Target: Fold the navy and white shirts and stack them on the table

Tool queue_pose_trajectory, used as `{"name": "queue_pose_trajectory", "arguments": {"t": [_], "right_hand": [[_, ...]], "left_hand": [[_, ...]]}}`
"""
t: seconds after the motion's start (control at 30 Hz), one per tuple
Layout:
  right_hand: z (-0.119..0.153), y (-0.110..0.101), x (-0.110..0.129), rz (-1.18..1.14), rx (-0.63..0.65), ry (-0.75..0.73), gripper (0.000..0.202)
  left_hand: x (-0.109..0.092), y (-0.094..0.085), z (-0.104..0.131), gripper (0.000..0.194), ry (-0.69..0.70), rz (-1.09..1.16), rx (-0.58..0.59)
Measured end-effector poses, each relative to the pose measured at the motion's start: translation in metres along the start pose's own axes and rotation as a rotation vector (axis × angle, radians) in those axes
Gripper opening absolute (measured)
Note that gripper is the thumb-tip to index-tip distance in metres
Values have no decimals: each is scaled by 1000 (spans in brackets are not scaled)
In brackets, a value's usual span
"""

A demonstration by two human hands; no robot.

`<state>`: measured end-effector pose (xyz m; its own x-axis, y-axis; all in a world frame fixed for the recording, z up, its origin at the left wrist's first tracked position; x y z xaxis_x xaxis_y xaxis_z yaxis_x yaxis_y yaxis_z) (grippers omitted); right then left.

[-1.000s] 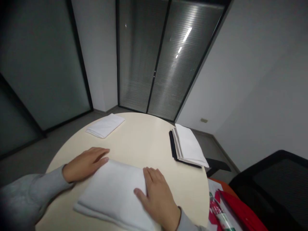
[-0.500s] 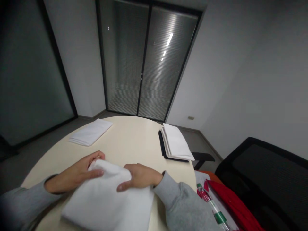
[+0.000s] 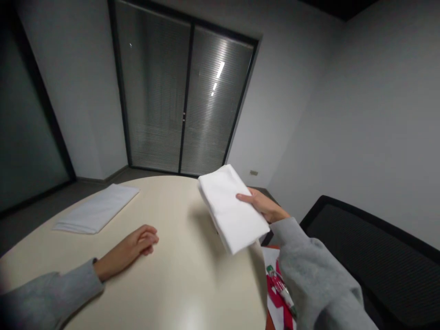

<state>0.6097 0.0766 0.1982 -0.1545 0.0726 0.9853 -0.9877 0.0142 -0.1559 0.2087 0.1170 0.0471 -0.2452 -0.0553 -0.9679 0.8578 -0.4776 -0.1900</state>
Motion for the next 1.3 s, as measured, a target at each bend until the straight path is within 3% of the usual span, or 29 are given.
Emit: {"name": "queue_pose_trajectory", "arguments": {"t": [0.07, 0.17, 0.3, 0.37, 0.57, 0.8, 1.0, 1.13, 1.2, 1.3], "right_hand": [[-22, -35, -3, -7, -136, 20, 40], [-48, -60, -29, 15, -194, 73, 32], [-58, -65, -79, 89, -215, 190, 29], [-57, -67, -93, 131, -240, 185, 29], [-67, -78, -93, 273, -315, 51, 40], [-80, -77, -100, 532, -396, 14, 36], [-71, -59, -91, 687, -418, -65, 39], [-53, -37, -59, 854, -561, -220, 57], [-44, -10, -38, 926, -594, -364, 61], [-30, 62, -20, 991, -503, -630, 52]], "left_hand": [[5, 7, 1, 45, 66, -185, 31], [2, 10, 5, 39, 109, -296, 67], [-4, 8, 7, 34, 102, -338, 93], [-3, 9, 8, 33, 91, -368, 105], [-1, 12, 12, 30, 128, -500, 88], [-2, 12, 14, 31, 187, -602, 78], [-7, 16, 18, 29, 263, -641, 79], [-12, 13, 18, 30, 310, -679, 51], [-19, -2, 15, 30, 353, -765, -102], [-24, -47, 7, 41, 326, -984, -487]]}}
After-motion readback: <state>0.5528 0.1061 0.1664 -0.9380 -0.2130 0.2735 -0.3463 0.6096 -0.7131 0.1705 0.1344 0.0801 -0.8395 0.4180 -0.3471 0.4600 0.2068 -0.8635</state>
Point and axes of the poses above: each hand's wrist, its own z-axis away from the middle knuckle, its own y-axis out of the palm, x = y × z, the point moved 5 cm from there along -z, towards the middle knuckle, and after that the axes turned 9 degrees about -y, right-handed, at the moved point
